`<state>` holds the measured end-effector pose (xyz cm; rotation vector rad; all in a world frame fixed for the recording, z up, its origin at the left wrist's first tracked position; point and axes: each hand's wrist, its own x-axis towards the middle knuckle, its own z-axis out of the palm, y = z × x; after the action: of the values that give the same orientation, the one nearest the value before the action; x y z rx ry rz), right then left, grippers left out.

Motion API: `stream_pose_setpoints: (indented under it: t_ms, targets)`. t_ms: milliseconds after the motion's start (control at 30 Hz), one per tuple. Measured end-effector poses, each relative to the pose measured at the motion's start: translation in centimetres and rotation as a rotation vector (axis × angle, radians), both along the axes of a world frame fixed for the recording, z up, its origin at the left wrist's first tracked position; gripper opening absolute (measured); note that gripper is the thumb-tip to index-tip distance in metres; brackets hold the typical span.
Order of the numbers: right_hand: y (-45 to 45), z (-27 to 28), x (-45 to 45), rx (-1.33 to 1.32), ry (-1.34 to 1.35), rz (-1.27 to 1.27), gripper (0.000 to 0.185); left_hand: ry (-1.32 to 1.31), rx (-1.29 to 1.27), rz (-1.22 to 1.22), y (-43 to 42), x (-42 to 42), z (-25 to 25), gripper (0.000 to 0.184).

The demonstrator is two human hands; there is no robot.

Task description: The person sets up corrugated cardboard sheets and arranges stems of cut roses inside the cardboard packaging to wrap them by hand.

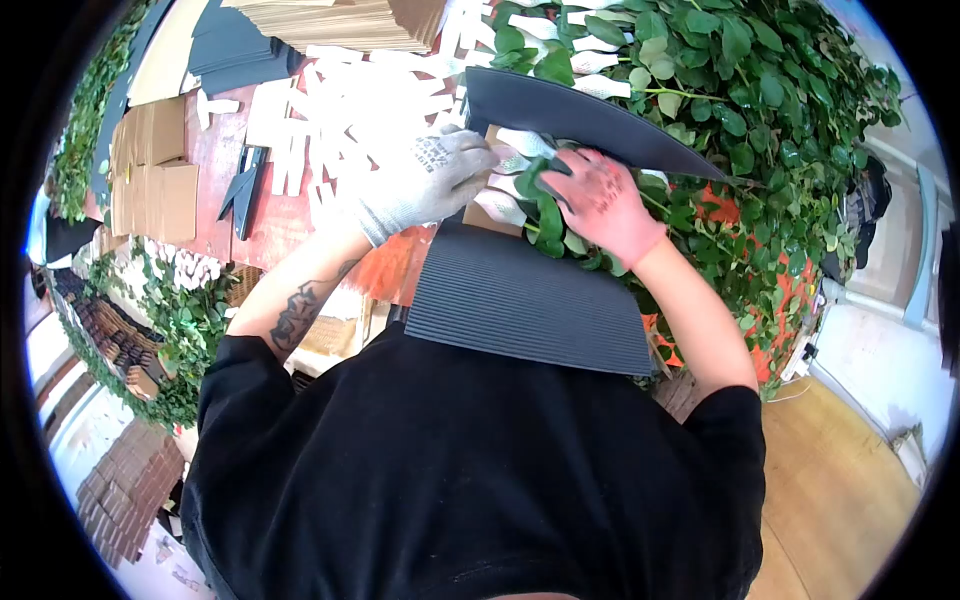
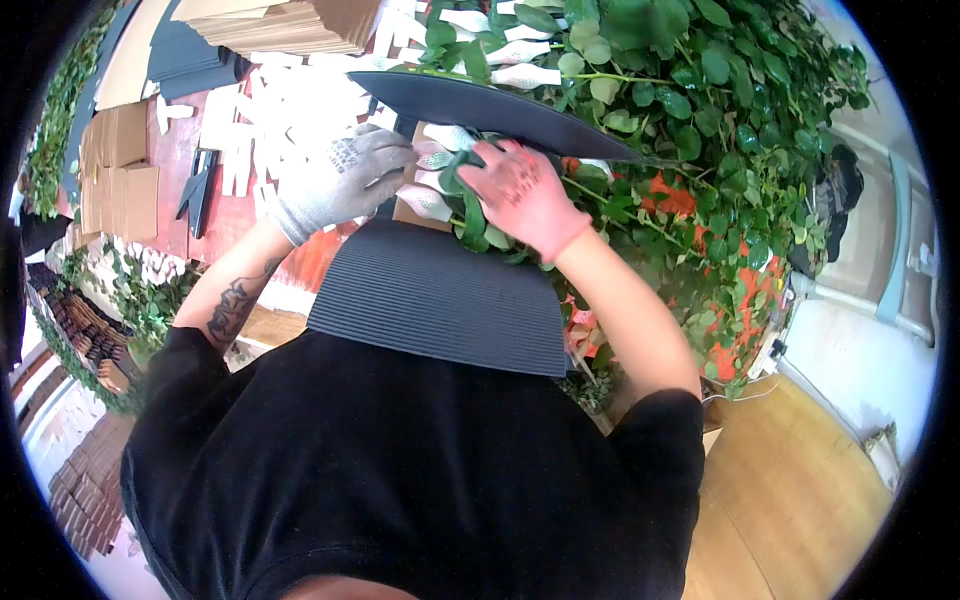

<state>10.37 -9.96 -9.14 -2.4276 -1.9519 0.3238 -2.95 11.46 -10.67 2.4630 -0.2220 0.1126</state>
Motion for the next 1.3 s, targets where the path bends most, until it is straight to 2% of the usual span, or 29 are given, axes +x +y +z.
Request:
stream_pose_setpoints:
  t_ms: [67,133,167,200,267,300,367,400,433,467,567,600,767,833,900,967,1100,1167,1233,1300]
  targets:
    - [-2.2,-0.6,-0.2,0.086,0.076,-0.045,0.028,-0.076,-0.029,0.026,-0.5,0.6,0.2,0.034]
    - [-4.1,-2.2,0.2,0.178,0.466,-0.218,0.026,-0.174,-0.028,-0.006,-1.2,1.6,-0.1,0.034]
    - [-4.8,-3.3,0.6,0.224,0.586,-0.266,0.027,-0.269,-0.025,-0.052,-1.4,2.1,-0.4,0.035]
    - [-5.2,-3.9,0.9,0.275,0.704,-0.312,0.027,-0.253,0.002,-0.092,-1.7,2.5,-0.8,0.035]
    - [-4.5,-3.1,2.0,0.193,0.578,-0.076,0.041,-0.232,0.066,-0.126,-1.9,3.2,-2.8,0.034]
    - [-4.1,-2.0,1.7,0.199,0.57,-0.086,0.041,-0.205,0.132,-0.153,-2.0,3.5,-3.3,0.033]
    - [-2.3,-0.2,0.2,0.047,0.625,-0.26,0.064,-0.193,0.174,-0.162,-2.3,3.7,-2.9,0.033]
    - [-1.8,-0.3,-0.6,0.014,0.432,-0.263,0.068,-0.171,0.19,-0.144,-2.5,3.6,-3.1,0.033]
    - [-1.2,-1.2,-0.7,-0.022,0.382,-0.235,0.07,-0.147,0.207,-0.125,-2.6,3.6,-3.4,0.034]
    - [-1.5,-1.8,-0.8,0.024,0.313,-0.206,0.065,-0.099,0.226,-0.128,-2.7,3.7,-3.9,0.043]
    - [-2.7,-3.9,-0.4,0.096,0.209,-0.102,0.053,-0.085,0.288,-0.11,-3.6,3.3,-2.2,0.053]
    - [-3.0,-4.0,-0.2,0.122,0.174,-0.021,0.047,0.057,0.301,-0.159,-4.0,3.3,-1.6,0.066]
    - [-4.1,-2.1,0.1,0.16,0.162,-0.091,0.035,-0.017,0.38,-0.252,-4.7,3.2,-3.0,0.062]
    - [-4.8,-2.3,1.1,0.085,0.324,-0.158,0.034,-0.008,0.437,-0.29,-4.9,3.6,-3.3,0.058]
    - [-5.7,-2.3,1.7,0.131,0.268,-0.099,0.029,-0.013,0.417,-0.283,-5.2,3.8,-3.3,0.053]
    - [-5.9,-0.6,2.4,-0.018,0.207,-0.148,0.022,-0.005,0.413,-0.253,-5.4,4.0,-3.2,0.051]
    - [-8.9,2.4,3.4,0.069,0.021,-0.258,0.018,-0.054,0.397,-0.224,-5.5,3.9,-3.7,0.045]
    - [-11.2,4.6,3.7,0.375,-0.133,-0.286,0.02,-0.06,0.403,-0.225,-5.5,3.9,-3.6,0.045]
    - [-14.5,7.7,4.1,0.35,0.08,-0.523,0.021,-0.071,0.404,-0.22,-5.7,3.9,-3.7,0.044]
    - [-20.2,10.7,2.1,0.601,0.716,-1.062,0.026,-0.083,0.377,-0.23,-5.4,4.0,-3.9,0.046]
